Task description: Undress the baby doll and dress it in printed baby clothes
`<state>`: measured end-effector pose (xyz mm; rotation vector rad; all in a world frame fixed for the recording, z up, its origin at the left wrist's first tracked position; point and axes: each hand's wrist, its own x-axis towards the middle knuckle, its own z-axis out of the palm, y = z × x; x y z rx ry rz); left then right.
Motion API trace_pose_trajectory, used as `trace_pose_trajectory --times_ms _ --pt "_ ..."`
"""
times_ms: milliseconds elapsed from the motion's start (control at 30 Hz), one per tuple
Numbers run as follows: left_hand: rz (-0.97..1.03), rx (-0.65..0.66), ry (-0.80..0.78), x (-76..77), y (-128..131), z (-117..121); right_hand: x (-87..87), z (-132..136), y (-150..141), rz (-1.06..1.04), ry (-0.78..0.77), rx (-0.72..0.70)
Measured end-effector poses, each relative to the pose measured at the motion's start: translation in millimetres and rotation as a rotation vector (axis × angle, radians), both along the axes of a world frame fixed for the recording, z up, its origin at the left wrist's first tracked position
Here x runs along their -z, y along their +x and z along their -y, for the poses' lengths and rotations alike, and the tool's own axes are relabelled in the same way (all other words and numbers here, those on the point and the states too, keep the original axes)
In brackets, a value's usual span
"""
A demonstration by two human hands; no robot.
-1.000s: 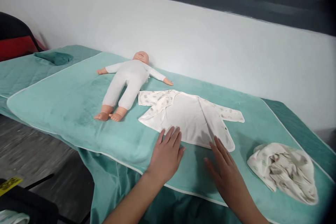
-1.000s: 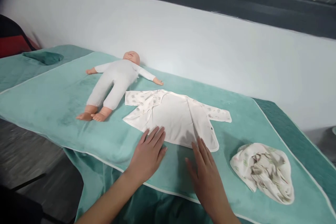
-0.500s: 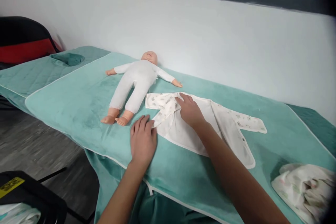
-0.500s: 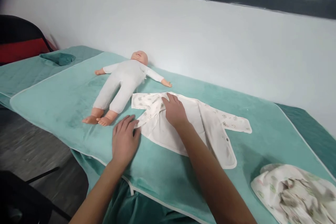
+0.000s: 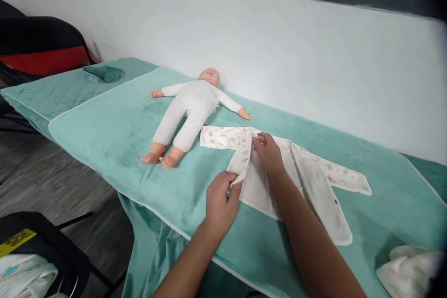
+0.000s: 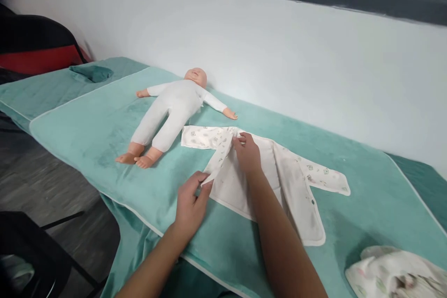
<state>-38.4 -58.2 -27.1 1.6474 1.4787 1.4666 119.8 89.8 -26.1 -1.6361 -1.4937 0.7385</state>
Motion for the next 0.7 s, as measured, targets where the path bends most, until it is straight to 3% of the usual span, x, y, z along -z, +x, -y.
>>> trace_pose_trajectory --times_ms 133,367,500,700 --pt "0.049 -0.041 -0.112 7.2 3.0 0.2 -3.3 0.0 -2.2 -0.315 -0.103 -0.104" --pt "0.081 -0.077 -0.1 12.5 4.4 0.8 -8.4 -1.6 6.5 -0.694 -0.19 -0.221" --pt "0.131 -0.13 -0.094 13.0 5.2 1.0 -9.7 -1.1 8.6 -0.707 -0.123 -0.227" --pt "0.166 -0.142 -0.12 13.3 4.4 -0.5 -11.7 -0.2 5.5 -0.543 -0.073 -0.222"
